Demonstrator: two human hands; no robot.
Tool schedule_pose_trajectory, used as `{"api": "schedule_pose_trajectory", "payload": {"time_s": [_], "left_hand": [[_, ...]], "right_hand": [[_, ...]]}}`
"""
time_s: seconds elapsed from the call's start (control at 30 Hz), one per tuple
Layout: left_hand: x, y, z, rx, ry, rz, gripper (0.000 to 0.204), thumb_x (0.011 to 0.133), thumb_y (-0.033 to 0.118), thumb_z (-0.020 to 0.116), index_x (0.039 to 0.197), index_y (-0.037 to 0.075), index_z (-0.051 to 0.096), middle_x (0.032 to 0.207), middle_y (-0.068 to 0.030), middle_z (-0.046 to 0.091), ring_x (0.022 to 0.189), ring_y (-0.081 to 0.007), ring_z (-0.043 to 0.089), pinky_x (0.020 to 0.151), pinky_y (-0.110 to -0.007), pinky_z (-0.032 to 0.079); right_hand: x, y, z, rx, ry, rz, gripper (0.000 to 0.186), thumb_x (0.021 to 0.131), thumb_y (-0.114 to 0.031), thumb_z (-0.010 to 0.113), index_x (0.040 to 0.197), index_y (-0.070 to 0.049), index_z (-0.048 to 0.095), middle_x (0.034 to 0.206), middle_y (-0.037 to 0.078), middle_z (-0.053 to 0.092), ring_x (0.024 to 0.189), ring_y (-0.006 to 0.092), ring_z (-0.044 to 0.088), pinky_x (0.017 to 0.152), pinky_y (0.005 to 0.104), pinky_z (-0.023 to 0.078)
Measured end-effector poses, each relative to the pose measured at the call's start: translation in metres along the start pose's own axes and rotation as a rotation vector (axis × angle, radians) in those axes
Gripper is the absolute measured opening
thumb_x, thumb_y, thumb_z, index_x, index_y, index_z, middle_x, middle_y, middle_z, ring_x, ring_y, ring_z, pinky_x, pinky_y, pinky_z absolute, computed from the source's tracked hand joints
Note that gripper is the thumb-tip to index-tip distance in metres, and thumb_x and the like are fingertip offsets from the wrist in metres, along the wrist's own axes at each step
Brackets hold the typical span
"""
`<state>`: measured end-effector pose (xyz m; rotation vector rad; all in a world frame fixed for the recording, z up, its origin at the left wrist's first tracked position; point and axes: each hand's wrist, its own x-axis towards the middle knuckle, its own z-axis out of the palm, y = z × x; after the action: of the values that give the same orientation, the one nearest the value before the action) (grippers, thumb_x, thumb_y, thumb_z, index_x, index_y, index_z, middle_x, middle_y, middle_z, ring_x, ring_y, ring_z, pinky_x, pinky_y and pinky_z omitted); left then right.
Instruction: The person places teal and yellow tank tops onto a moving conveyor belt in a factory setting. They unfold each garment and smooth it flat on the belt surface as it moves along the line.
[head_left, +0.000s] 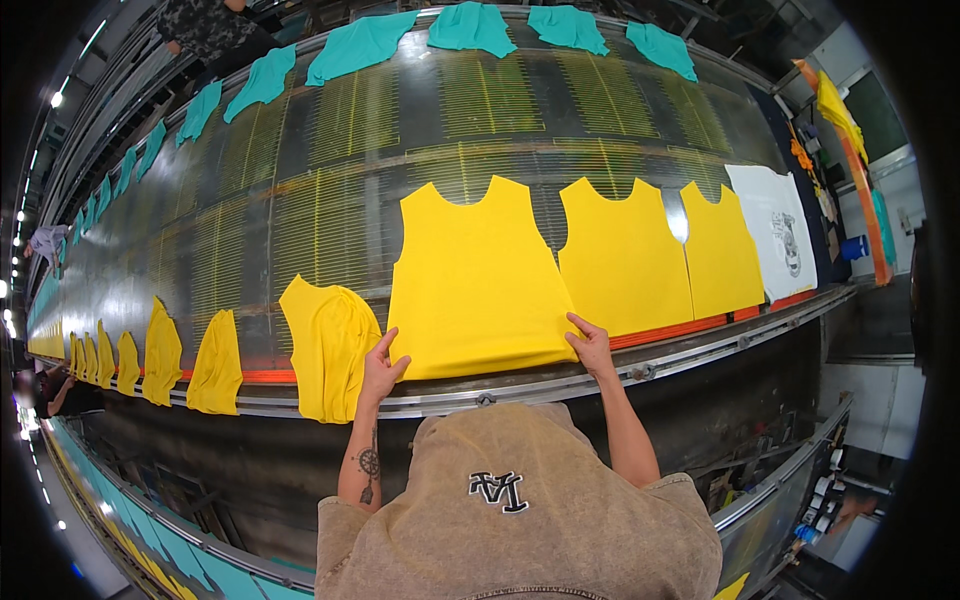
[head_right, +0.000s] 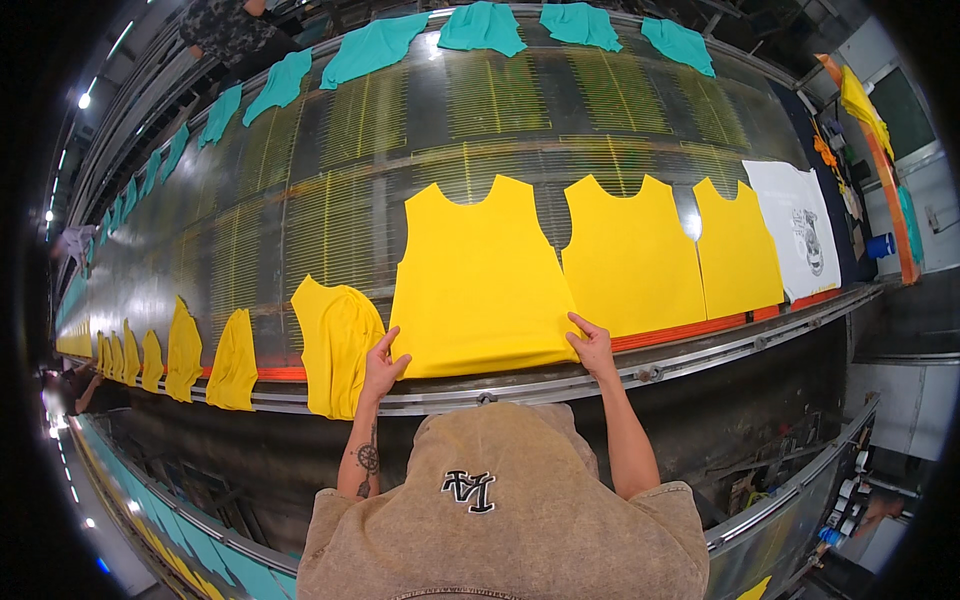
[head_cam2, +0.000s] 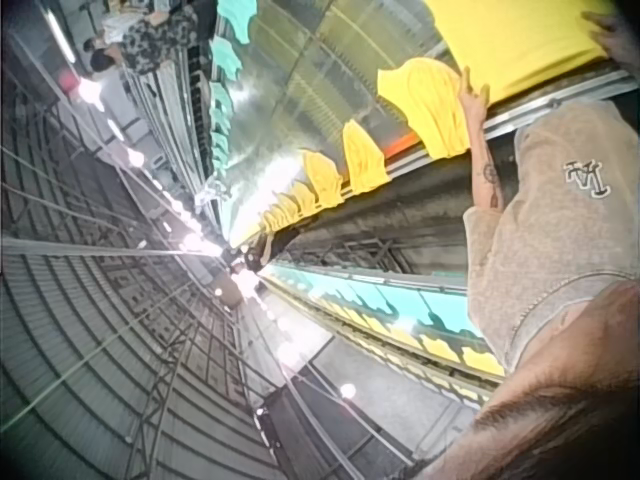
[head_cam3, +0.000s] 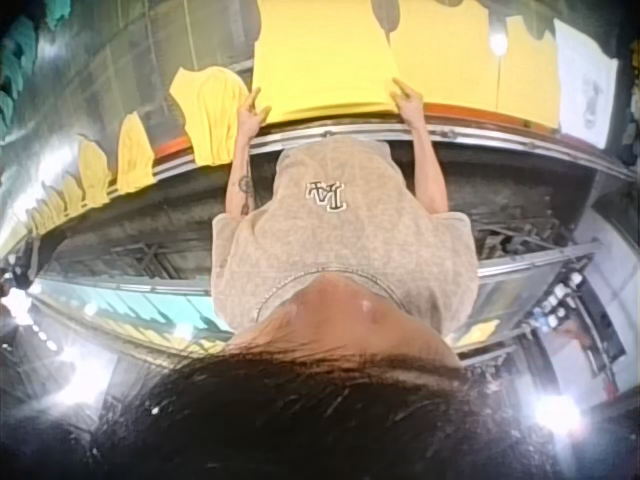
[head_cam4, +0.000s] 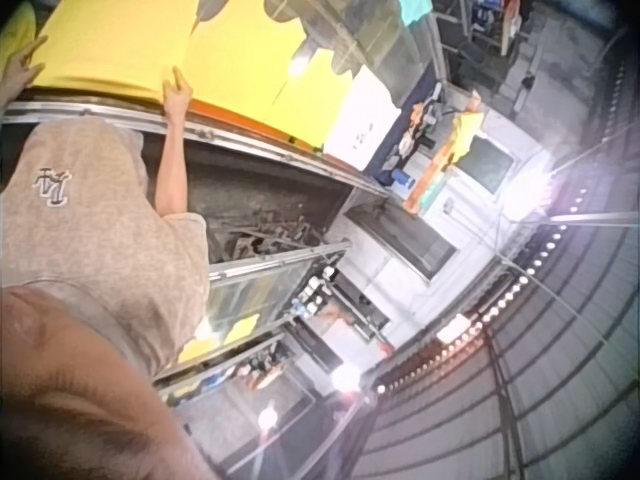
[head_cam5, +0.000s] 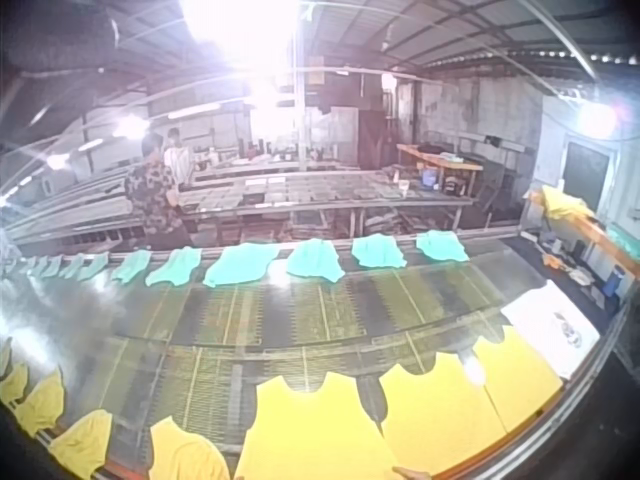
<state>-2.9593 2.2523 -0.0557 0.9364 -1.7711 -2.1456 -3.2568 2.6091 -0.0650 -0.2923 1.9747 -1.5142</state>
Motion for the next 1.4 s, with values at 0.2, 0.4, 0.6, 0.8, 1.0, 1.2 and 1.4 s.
{"api": "schedule_pose_trajectory", "payload": {"time_s": [0.2, 0.4, 0.6, 0.8, 1.0, 1.2, 1.4], "left_hand": [[-0.001, -0.005, -0.001, 0.004, 0.007, 0.004, 0.071, 0.087, -0.010, 0.067, 0.151, -0.008, 0.035, 0.145, -0.0157, 0.051, 0.114, -0.0146, 0.062, 0.092, -0.025, 0.052], [-0.005, -0.002, 0.001, 0.015, 0.013, 0.018, 0.071, 0.087, -0.011, 0.066, 0.151, -0.008, 0.034, 0.143, -0.0159, 0.052, 0.113, -0.0138, 0.062, 0.091, -0.025, 0.053], [-0.007, 0.000, 0.001, -0.023, 0.000, -0.032, 0.072, 0.088, -0.010, 0.066, 0.152, -0.007, 0.034, 0.141, -0.0150, 0.055, 0.110, -0.0134, 0.064, 0.090, -0.024, 0.053], [-0.007, -0.004, 0.001, -0.005, 0.006, -0.005, 0.072, 0.088, -0.010, 0.066, 0.152, -0.007, 0.034, 0.140, -0.0142, 0.055, 0.110, -0.0133, 0.064, 0.089, -0.024, 0.054], [-0.008, -0.008, 0.000, -0.026, -0.001, -0.015, 0.071, 0.088, -0.009, 0.066, 0.151, -0.008, 0.034, 0.141, -0.0144, 0.054, 0.110, -0.0136, 0.064, 0.090, -0.025, 0.053], [-0.012, -0.010, -0.001, -0.015, -0.002, 0.037, 0.072, 0.087, -0.009, 0.067, 0.151, -0.008, 0.034, 0.141, -0.0148, 0.055, 0.111, -0.0135, 0.063, 0.091, -0.025, 0.053], [-0.023, -0.014, -0.001, 0.062, 0.019, 0.010, 0.072, 0.087, -0.009, 0.066, 0.151, -0.008, 0.033, 0.140, -0.0146, 0.055, 0.111, -0.0132, 0.063, 0.090, -0.024, 0.052]], "right_hand": [[-0.003, 0.000, 0.001, 0.001, -0.002, 0.036, 0.049, 0.088, -0.001, 0.070, 0.136, -0.001, 0.061, 0.105, -0.003, 0.068, 0.052, -0.0026, 0.035, 0.048, 0.0185, 0.031], [-0.004, -0.001, 0.004, 0.027, 0.011, 0.033, 0.049, 0.088, -0.001, 0.072, 0.136, -0.002, 0.062, 0.076, -0.009, 0.057, 0.050, -0.0016, 0.032, 0.046, 0.0196, 0.026], [-0.006, -0.001, 0.002, 0.020, -0.010, 0.061, 0.049, 0.089, -0.001, 0.071, 0.137, -0.002, 0.062, 0.077, -0.009, 0.059, 0.050, -0.0015, 0.032, 0.046, 0.0197, 0.026], [-0.006, 0.002, 0.003, 0.040, -0.008, 0.064, 0.048, 0.089, 0.000, 0.069, 0.137, -0.003, 0.062, 0.072, -0.009, 0.056, 0.049, -0.0014, 0.032, 0.045, 0.0207, 0.026], [-0.006, 0.008, 0.002, 0.042, -0.020, 0.073, 0.048, 0.090, 0.000, 0.069, 0.137, -0.003, 0.062, 0.064, -0.011, 0.049, 0.048, -0.0012, 0.030, 0.045, 0.0214, 0.024], [-0.009, 0.012, 0.002, 0.025, -0.017, 0.076, 0.049, 0.089, 0.000, 0.069, 0.138, -0.004, 0.061, 0.062, -0.012, 0.047, 0.048, -0.0011, 0.030, 0.044, 0.0214, 0.023], [-0.020, 0.017, 0.002, 0.007, -0.016, 0.082, 0.049, 0.089, -0.001, 0.070, 0.138, -0.004, 0.061, 0.063, -0.012, 0.048, 0.049, -0.0014, 0.031, 0.045, 0.0209, 0.024]]}}
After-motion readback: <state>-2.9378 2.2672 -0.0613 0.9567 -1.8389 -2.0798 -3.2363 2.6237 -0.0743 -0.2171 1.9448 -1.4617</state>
